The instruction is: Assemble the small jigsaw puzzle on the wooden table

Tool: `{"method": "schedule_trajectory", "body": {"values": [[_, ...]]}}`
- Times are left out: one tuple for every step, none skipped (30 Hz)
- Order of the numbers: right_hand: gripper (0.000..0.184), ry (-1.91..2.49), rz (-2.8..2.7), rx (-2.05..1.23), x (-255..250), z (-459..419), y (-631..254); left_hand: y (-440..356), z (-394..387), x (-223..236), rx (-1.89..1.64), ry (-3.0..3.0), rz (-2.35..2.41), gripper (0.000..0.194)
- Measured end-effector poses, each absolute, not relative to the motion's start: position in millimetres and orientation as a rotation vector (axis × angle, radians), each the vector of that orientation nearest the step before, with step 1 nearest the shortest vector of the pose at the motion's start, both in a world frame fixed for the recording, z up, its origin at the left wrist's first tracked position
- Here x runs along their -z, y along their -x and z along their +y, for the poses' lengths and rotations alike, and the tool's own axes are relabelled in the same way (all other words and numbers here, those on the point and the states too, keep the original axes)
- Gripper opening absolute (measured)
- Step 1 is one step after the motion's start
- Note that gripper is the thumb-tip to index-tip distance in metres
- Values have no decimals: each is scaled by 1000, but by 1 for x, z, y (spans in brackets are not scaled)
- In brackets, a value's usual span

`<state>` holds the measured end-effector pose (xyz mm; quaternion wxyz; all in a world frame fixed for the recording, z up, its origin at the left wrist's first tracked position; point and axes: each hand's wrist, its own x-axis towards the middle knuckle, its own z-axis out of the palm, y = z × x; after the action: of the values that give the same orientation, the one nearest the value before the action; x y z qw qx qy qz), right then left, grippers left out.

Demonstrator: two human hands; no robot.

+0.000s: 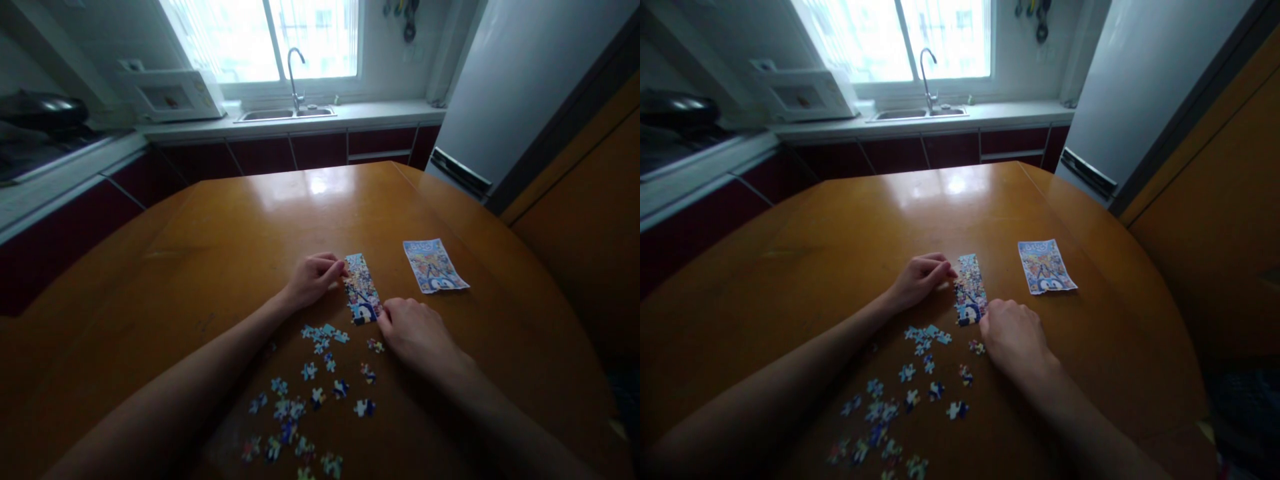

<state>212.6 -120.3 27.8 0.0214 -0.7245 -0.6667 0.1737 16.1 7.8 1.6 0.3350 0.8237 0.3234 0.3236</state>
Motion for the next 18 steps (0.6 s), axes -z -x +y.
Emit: {"method": "schedule_trajectory", "body": {"values": [[31,2244,-2068,-532,-27,-120,-213,-16,7,-2,-833,-2170,821,40],[31,2241,-2070,-526,-27,-120,-213,-16,6,-2,-818,-2199,804,40],[31,2238,-2072,-522,-26,-120,-214,-17,5,-2,-795,-2234,788,39],[31,2235,-2074,-519,-26,-120,-214,-17,4,-2,-770,-2270,772,38],[31,2232,-2076,-515,-25,-120,-214,-17,4,-2,-746,-2302,760,38],[31,2232,-2077,-513,-25,-120,-214,-17,3,-2,-725,-2326,753,38],[31,2234,-2079,-514,-25,-120,-214,-17,3,-1,-712,-2343,753,38],[31,2238,-2079,-516,-25,-120,-214,-18,4,-1,-705,-2352,756,38],[31,2240,-2081,-517,-26,-120,-214,-18,4,-2,-701,-2355,760,38],[31,2241,-2083,-517,-26,-120,-214,-18,4,-2,-700,-2353,766,38],[31,2241,-2084,-515,-26,-120,-214,-18,4,-2,-700,-2348,769,38],[30,2242,-2083,-515,-27,-120,-214,-18,4,-2,-701,-2344,771,38],[31,2246,-2081,-515,-27,-121,-214,-19,4,-3,-702,-2341,773,38],[31,2250,-2079,-518,-27,-121,-213,-19,4,-3,-703,-2337,773,38],[31,2251,-2078,-523,-28,-121,-213,-19,4,-3,-704,-2330,770,37],[31,2253,-2077,-530,-28,-121,-213,-19,3,-3,-713,-2314,769,37],[31,2253,-2076,-536,-29,-121,-213,-18,4,-3,-734,-2288,775,37],[31,2253,-2075,-541,-29,-121,-213,-18,4,-3,-770,-2256,792,38]]}}
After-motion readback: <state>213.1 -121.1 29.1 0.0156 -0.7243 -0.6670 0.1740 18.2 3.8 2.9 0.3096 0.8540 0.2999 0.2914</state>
